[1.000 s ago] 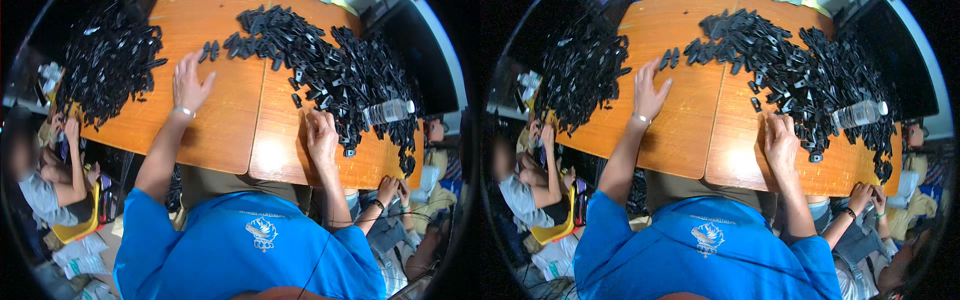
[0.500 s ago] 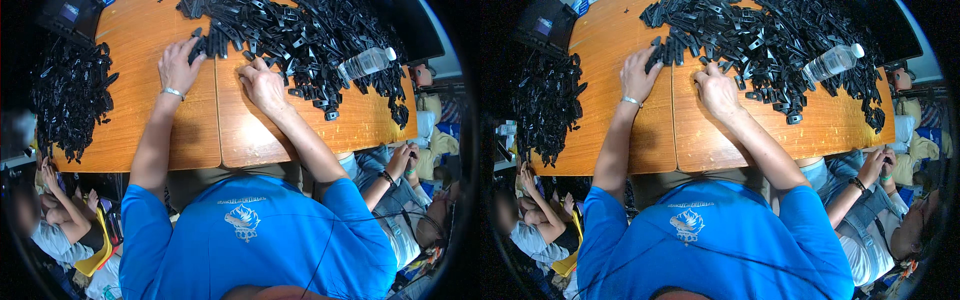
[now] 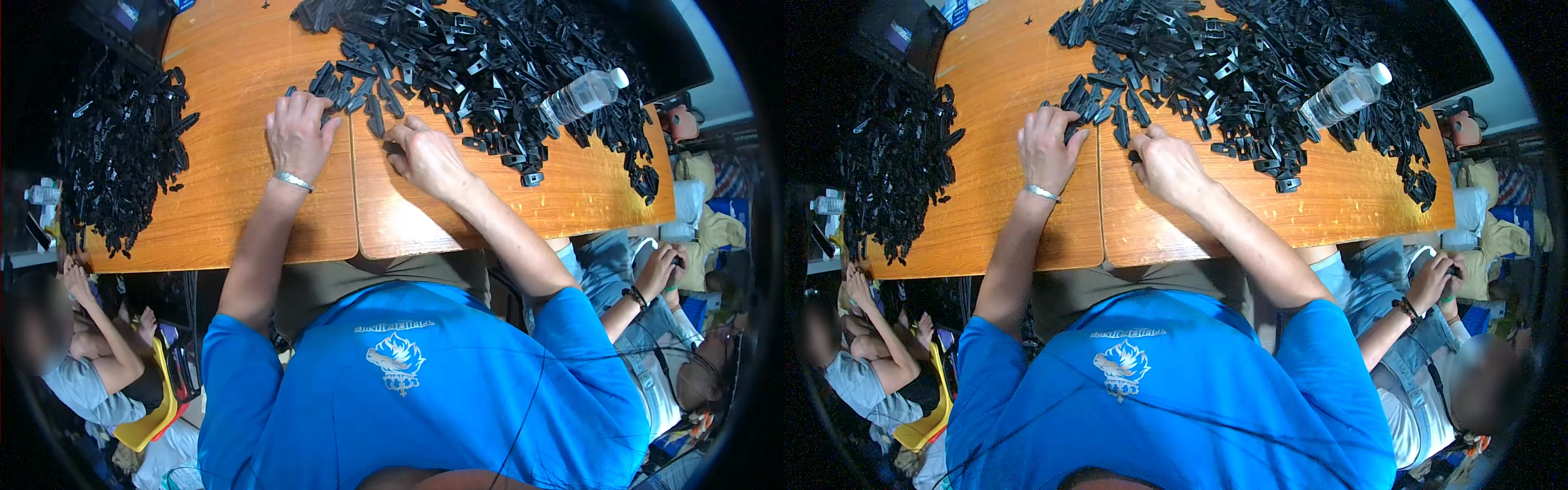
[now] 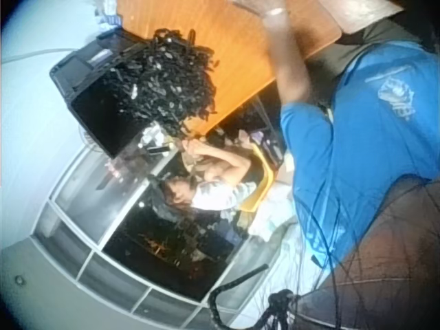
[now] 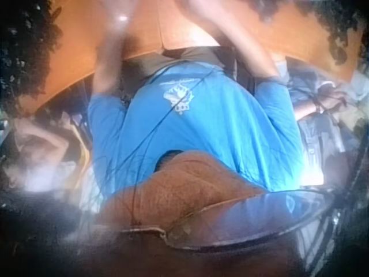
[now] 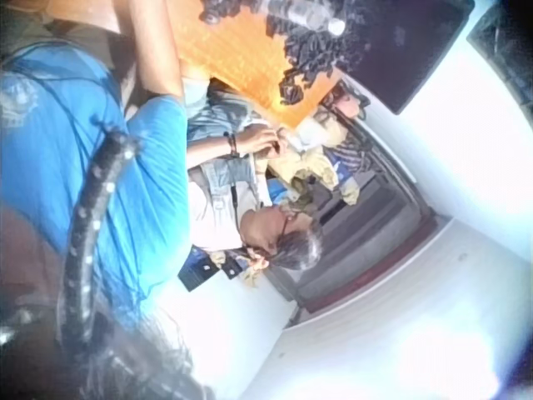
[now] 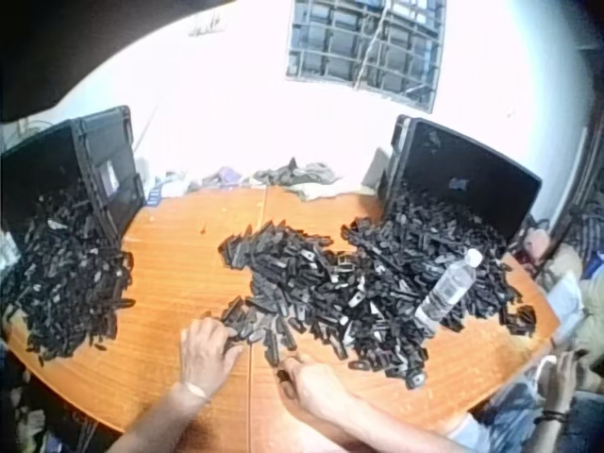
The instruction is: The person assembles small plastic components by snapping pieces together by hand and stacking them on the table, then clears the assembled pieces aside and sorts through the remaining loose components.
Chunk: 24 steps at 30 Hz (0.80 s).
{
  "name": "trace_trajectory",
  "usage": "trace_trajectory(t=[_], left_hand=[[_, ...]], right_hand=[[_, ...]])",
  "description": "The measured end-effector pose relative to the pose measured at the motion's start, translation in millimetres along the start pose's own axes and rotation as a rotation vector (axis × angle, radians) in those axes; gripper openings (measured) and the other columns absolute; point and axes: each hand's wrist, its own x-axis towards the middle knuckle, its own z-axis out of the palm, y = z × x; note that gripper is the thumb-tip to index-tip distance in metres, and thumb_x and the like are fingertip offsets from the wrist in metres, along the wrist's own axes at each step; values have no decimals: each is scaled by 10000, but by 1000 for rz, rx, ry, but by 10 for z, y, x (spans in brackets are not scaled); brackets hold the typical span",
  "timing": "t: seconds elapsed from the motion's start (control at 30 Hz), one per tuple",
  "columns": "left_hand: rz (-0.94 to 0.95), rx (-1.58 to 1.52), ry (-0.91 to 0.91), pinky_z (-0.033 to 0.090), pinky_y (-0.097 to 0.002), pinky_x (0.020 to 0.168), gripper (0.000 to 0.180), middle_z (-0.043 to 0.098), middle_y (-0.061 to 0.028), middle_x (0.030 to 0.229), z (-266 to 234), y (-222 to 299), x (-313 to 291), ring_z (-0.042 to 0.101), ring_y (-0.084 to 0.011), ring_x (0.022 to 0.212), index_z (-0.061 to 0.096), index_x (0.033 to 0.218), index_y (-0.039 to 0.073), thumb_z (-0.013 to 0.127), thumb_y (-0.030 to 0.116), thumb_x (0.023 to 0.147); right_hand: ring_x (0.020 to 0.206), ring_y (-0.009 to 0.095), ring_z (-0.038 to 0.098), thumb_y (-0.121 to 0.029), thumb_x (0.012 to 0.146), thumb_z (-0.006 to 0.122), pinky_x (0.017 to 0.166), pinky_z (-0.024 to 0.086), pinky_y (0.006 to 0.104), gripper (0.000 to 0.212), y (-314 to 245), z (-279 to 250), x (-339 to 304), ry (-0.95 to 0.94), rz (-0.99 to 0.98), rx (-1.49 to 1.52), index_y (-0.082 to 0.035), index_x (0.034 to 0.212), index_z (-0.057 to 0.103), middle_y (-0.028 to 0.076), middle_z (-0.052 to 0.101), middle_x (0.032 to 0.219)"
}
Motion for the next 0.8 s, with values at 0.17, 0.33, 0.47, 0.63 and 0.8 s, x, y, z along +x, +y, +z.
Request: trace_trajectory(t=[0.17, 0.33, 0.47, 0.63, 0.8], left_hand=[[77, -34, 71, 520, -440, 932, 301, 687, -85, 1080, 64, -83, -59, 680, -303, 1089, 750, 1107, 110, 877, 102, 834], [60, -185, 130, 560, -468, 910, 316, 686, -120, 1100, -18, -138, -287, 686, -356, 1044, 741, 1137, 58, 854, 33, 843], [-186, -479, 9, 581, -360, 825, 290, 699, -147, 1068, -207, 26, -594, 700, -285, 859, 761, 1165, 33, 814, -30, 887], [-393, -871, -149, 563, -338, 774, 294, 698, -136, 1030, -275, -85, -739, 690, -259, 813, 782, 1208, 47, 806, -7, 920], [-47, -108, -27, 535, -423, 866, 243, 692, -133, 1050, -436, -82, -611, 660, -324, 989, 807, 1157, 68, 830, 95, 917]], right_hand=[[970, 394, 733, -98, 892, 805, 847, 605, 470, 263, -83, 64, -49, 133, -108, 220, -32, 1140, 751, 197, 699, 1028], [926, 338, 723, -133, 878, 852, 768, 576, 436, 242, -151, 172, -235, 114, 26, 402, -67, 1090, 756, 117, 705, 934], [921, 354, 720, -138, 869, 858, 776, 582, 455, 215, -96, 159, -376, 135, 9, 323, -66, 1044, 757, 133, 696, 939], [937, 397, 730, -102, 863, 819, 833, 598, 501, 183, -160, 1, -344, 83, -146, 24, -37, 1023, 759, 167, 699, 968], [999, 398, 729, -123, 846, 850, 841, 590, 504, 292, -278, -33, -223, -114, -77, -205, -48, 1110, 749, 147, 715, 1071]])
